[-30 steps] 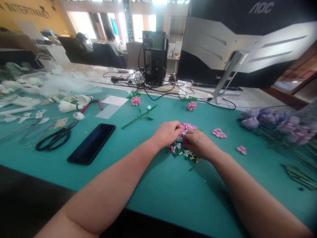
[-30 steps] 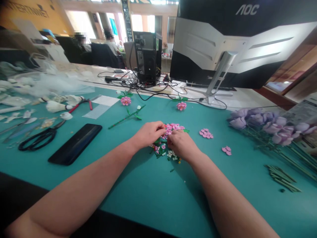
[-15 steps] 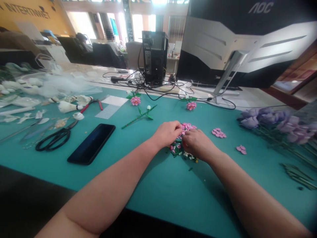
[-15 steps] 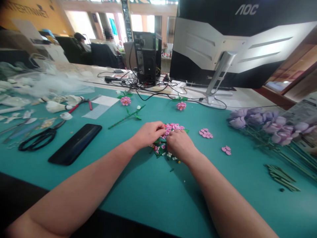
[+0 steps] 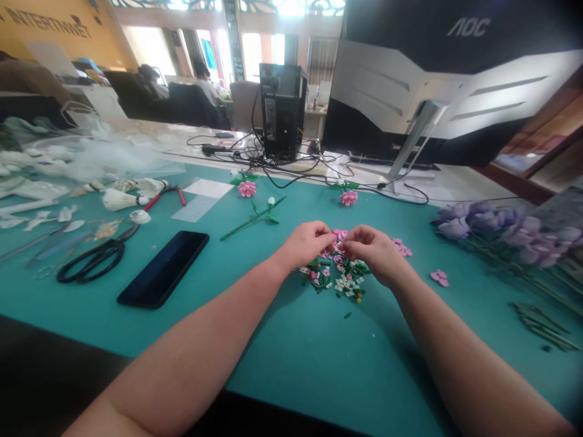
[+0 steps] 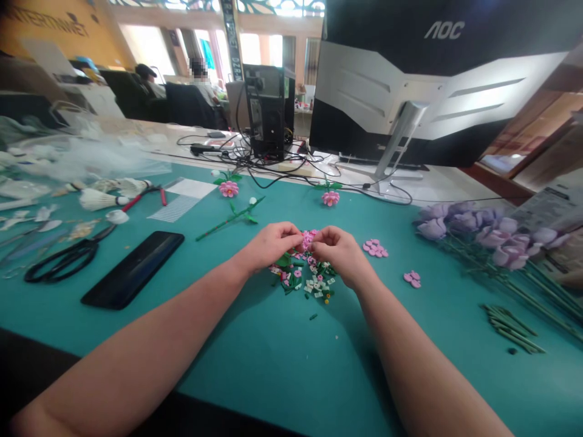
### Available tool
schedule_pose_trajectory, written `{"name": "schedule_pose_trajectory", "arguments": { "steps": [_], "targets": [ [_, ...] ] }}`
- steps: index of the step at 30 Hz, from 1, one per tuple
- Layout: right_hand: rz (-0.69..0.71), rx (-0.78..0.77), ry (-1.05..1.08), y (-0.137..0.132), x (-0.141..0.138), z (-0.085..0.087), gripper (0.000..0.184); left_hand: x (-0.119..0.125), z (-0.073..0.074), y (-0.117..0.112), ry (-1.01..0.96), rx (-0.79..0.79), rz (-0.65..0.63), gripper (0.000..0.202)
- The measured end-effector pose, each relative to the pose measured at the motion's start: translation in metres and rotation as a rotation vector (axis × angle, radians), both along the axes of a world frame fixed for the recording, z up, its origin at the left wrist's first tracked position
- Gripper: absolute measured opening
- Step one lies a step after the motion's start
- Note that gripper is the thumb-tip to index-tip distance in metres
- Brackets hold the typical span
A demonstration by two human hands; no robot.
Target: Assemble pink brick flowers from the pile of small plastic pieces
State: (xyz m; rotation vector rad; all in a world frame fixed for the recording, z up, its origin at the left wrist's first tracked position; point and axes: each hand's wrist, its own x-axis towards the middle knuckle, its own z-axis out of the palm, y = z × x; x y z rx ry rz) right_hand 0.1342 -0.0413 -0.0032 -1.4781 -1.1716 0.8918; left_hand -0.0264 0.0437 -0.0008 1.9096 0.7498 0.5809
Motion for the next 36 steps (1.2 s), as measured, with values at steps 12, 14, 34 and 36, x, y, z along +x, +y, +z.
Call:
{"name": "schedule_pose_trajectory", "arguments": {
  "steps": [12, 14, 34, 36],
  "targets": [
    [-0.028, 0.081, 0.063, -0.002, -0.003, 0.005, 0.017, 0.001, 0.002, -0.002, -0.204, -0.255, -0.031, 0.021],
    [-0.017, 0.080, 0.117, -0.003, -0.004, 0.007, 0.019, 0.001, 0.002, -0.002, -0.202, -0.245, -0.018, 0.022],
    [-0.056, 0.225, 0.063, -0.002, -0.013, 0.002, 0.024, 0.004, 0.005, -0.008, -0.312, -0.327, 0.118, 0.015],
    [-0.056, 0.244, 0.051, -0.002, -0.014, 0.001, 0.025, 0.005, 0.005, -0.009, -0.316, -0.334, 0.121, 0.015]
  ]
}}
